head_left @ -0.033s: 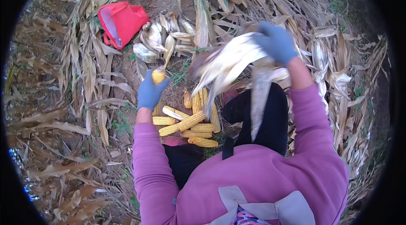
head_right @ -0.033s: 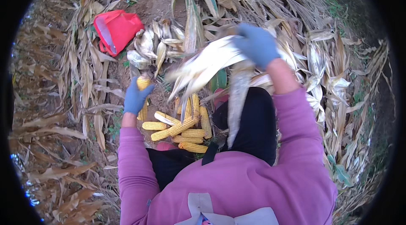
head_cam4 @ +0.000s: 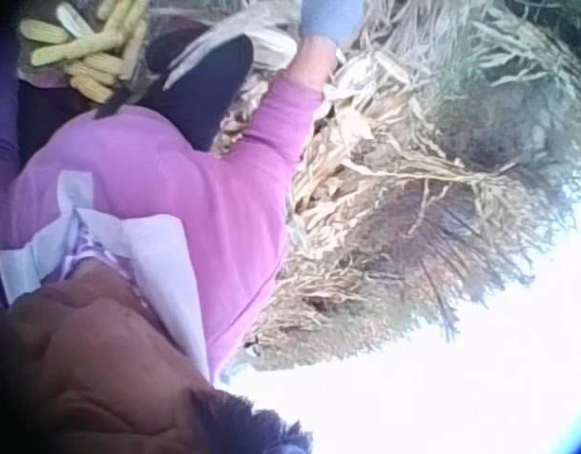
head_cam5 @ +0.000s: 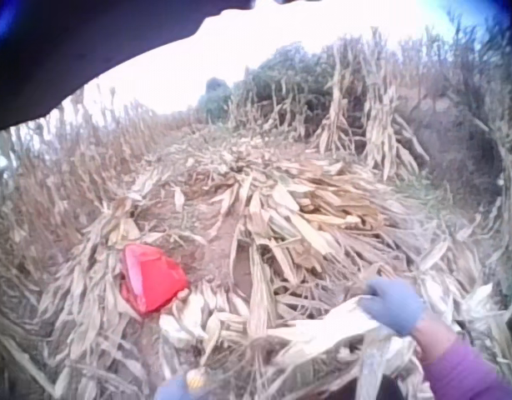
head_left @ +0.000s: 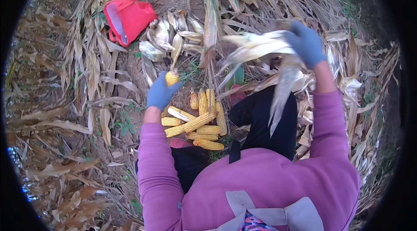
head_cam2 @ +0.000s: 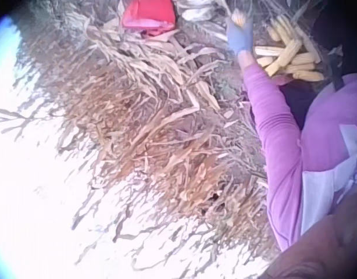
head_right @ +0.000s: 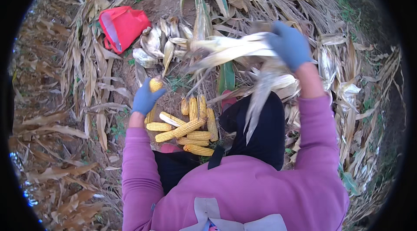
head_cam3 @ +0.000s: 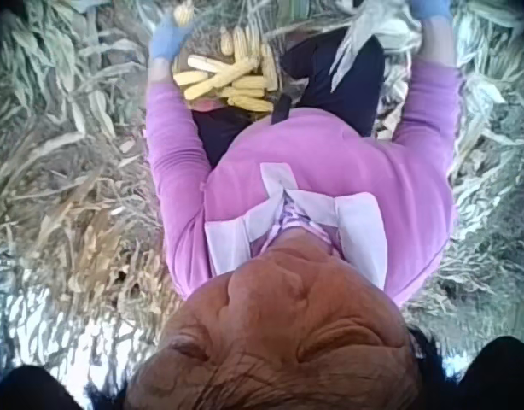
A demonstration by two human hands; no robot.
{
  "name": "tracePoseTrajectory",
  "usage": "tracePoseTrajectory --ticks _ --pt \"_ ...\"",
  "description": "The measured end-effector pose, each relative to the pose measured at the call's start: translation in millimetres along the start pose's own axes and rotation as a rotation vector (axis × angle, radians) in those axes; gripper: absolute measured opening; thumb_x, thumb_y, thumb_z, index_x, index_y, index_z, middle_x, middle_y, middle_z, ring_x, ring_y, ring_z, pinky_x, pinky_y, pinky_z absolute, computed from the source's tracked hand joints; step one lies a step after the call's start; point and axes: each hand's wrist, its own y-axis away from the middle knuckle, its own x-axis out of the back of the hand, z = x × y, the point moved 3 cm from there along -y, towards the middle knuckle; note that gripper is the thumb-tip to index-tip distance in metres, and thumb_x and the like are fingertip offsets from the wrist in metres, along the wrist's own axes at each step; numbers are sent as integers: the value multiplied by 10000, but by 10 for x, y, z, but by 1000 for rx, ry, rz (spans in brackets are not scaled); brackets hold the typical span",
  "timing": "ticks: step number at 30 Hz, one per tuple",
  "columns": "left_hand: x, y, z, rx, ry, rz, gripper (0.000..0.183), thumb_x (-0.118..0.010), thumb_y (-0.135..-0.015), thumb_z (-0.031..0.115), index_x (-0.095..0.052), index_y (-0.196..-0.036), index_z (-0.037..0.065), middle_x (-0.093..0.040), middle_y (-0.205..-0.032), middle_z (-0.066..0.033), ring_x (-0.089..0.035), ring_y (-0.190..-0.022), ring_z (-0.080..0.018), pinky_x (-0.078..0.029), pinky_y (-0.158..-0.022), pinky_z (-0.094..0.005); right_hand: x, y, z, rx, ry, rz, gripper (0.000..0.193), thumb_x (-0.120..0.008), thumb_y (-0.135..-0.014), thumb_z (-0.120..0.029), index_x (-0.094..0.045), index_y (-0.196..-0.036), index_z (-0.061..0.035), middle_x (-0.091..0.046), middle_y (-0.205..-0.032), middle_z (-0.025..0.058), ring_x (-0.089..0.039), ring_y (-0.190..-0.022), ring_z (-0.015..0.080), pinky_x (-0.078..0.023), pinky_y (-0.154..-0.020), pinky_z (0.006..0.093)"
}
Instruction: The person sits on the ground in a cornfield and shucks corn cobs by hand, removing the husks and placing the cleaned cobs into a pile on their lap. The husks are discarded to the side.
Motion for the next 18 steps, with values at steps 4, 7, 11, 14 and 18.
tracePoseTrajectory --ticks 4,7,11,14,18 --pt "-518 53 -2 -31 -195 -469 782 -693 -728 487 -408 -1303 41 -574 -1163 -255 -552 -1084 -393 -443 -906 -429 1303 333 1263 -443 642 78 407 -577 -798 -317 -586 -1031 17 -618 -990 248 -591 -915 414 -459 -803 473" --pt "-948 46 98 -148 -327 -805 800 -710 -700 473 -406 -1334 92 -559 -1209 -234 -544 -1110 -381 -434 -936 -420 1770 747 2394 -529 812 -63 428 -592 -830 -275 -546 -1157 -2 -576 -1147 175 -566 -1054 341 -451 -893 419" --pt "-1304 167 -152 -144 -422 -984 809 -749 -641 520 -483 -1291 120 -544 -1275 -148 -525 -1162 -334 -414 -981 -411 917 450 1548 -52 185 118 323 -650 -820 -182 -591 -1094 -21 -616 -1080 143 -585 -1031 279 -450 -884 349" --pt "-1158 105 -204 -88 -223 -719 731 -719 -704 456 -491 -1292 87 -538 -1272 -172 -525 -1158 -335 -409 -988 -393 -88 267 459 178 -255 -221 303 -659 -823 -191 -603 -1078 -38 -629 -1025 104 -605 -954 224 -458 -856 318" --pt "-261 159 585 -235 171 -393 554 -682 -797 326 -516 -1253 59 -571 -1223 -157 -562 -1105 -317 -438 -934 -363 -1434 50 -297 453 -144 -627 286 -599 -838 -229 -596 -1065 -54 -619 -1056 127 -597 -977 311 -468 -862 387"
